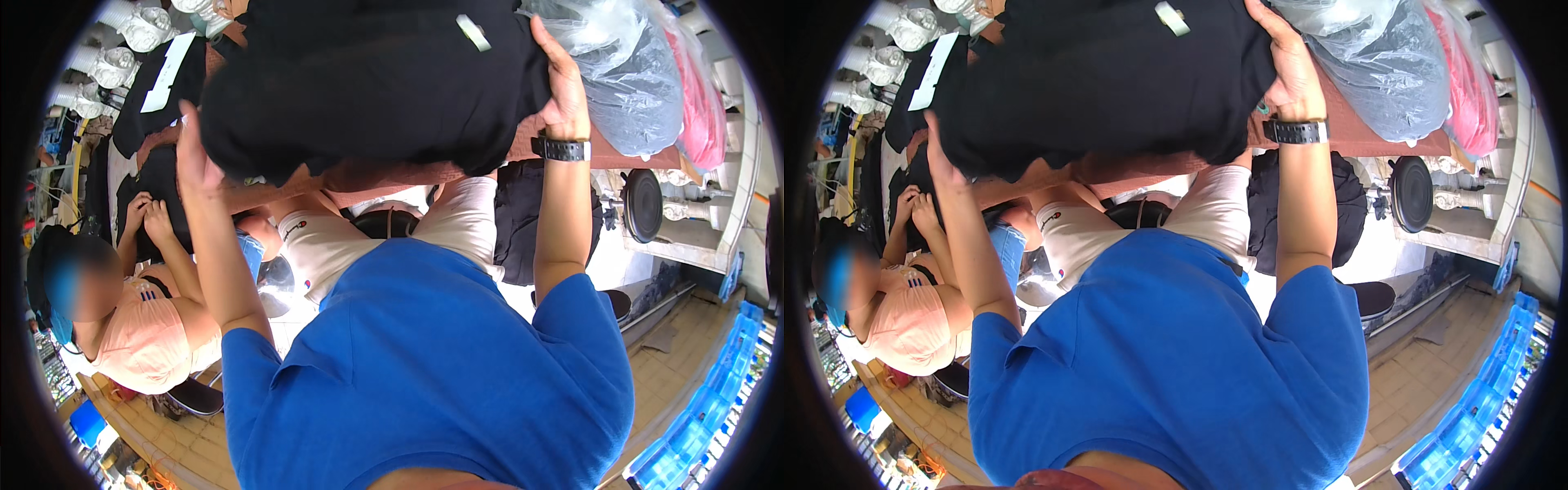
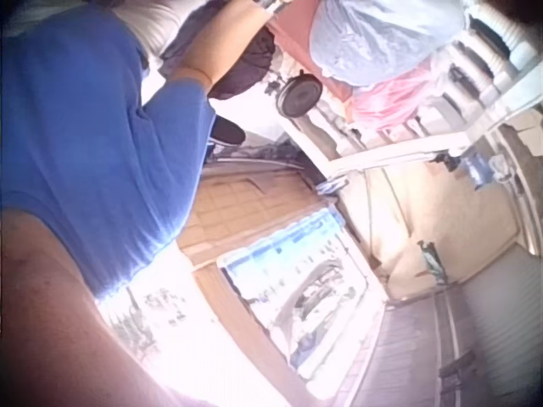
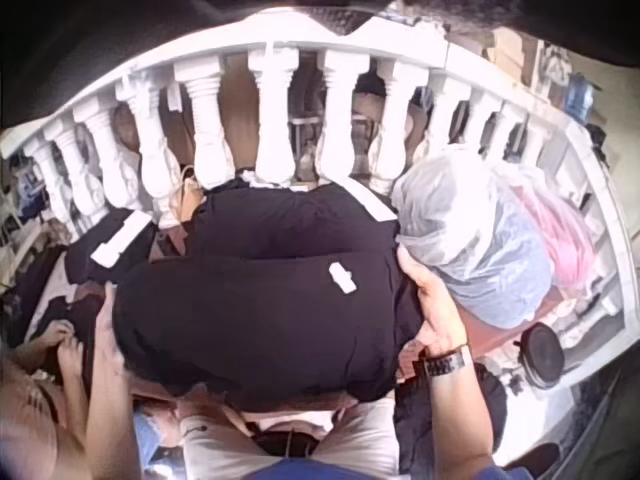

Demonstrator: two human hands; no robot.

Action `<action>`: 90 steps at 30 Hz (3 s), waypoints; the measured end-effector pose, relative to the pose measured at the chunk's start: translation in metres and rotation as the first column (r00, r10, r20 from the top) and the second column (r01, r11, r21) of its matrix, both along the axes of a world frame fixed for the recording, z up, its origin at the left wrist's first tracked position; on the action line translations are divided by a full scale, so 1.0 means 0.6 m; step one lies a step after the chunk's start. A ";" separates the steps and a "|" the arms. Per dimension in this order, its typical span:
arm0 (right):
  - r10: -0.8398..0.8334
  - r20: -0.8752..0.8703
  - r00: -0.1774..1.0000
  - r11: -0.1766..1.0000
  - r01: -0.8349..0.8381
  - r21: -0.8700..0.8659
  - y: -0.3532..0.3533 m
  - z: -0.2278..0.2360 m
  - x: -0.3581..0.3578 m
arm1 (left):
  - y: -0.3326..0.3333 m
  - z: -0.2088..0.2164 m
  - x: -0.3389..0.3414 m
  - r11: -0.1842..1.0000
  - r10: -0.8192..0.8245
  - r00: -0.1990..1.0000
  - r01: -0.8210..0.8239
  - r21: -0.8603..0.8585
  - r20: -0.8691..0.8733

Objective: The person prepares black garments by hand on a table, trims loose threads with snips, inspects the fabric, and places items into a cardboard box.

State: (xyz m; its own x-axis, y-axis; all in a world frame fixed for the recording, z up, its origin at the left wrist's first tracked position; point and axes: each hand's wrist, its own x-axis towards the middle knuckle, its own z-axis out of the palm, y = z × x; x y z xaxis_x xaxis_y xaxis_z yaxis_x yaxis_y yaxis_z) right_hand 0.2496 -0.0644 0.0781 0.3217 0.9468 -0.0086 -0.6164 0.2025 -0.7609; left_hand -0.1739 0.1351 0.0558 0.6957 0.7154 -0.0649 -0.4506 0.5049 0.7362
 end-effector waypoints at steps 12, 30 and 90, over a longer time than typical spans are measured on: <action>-0.011 0.144 0.989 0.998 0.002 0.061 -0.099 0.022 0.006 | -0.097 -0.041 -0.003 0.982 0.156 0.983 -0.165 -0.092 -0.100; -0.229 0.567 0.791 0.962 0.272 0.010 0.062 0.043 0.134 | 0.065 0.043 0.046 0.778 0.600 0.714 -0.415 0.471 -0.361; -0.200 0.980 0.013 0.979 -0.023 0.200 0.028 -0.306 -0.077 | -0.148 -0.286 0.320 -0.094 0.494 0.829 0.350 0.932 -0.261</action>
State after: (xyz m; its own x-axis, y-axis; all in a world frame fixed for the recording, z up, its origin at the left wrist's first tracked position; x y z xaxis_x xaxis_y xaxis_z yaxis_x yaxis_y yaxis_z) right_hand 0.2035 -0.0477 -0.1055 -0.0088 0.8631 0.5049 0.7478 0.3409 -0.5697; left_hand 0.0179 0.0465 -0.1160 0.7989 0.3321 0.5014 0.1237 -0.9066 0.4034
